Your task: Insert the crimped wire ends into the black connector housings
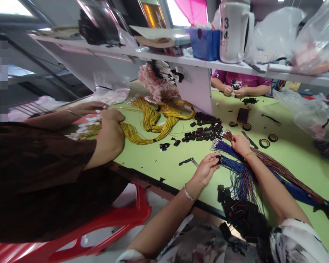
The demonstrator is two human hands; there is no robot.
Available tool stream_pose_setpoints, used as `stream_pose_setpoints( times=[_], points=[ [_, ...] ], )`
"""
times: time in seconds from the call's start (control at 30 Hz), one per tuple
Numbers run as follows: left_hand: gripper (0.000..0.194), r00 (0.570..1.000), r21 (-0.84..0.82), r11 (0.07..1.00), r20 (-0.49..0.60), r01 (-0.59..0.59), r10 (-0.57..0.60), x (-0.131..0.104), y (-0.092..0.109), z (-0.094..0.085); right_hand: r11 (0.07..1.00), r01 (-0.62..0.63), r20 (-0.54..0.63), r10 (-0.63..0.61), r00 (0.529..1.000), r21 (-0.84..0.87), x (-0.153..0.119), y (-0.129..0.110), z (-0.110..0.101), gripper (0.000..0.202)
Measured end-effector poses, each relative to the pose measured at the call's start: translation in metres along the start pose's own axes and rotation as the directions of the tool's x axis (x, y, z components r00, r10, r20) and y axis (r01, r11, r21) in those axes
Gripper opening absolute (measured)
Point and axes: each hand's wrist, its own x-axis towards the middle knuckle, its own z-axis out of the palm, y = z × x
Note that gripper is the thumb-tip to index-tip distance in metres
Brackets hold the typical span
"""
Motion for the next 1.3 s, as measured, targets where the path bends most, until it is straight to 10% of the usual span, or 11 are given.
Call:
stream_pose_setpoints(
  times=[0.3,0.7,1.3],
  points=[
    [0.030,1.000,-0.031,0.999,0.019,0.020,-0.019,0.002,-0.003,-0.006,0.995,0.019,0.009,-0.020,1.000,0.101,0.006,0.018,-0.006,0.015],
    [0.029,0.999,-0.148,0.989,0.052,0.001,0.006,0.005,-0.004,-0.010,0.702,0.181,-0.047,-0.206,0.977,0.689,-0.017,-0.056,-0.025,0.015],
    [0.025,0.997,-0.187,0.982,0.072,0.029,-0.016,0.006,-0.007,-0.010,0.809,0.080,0.041,-0.128,0.991,0.582,-0.083,-0.033,0.007,0.014]
  ],
)
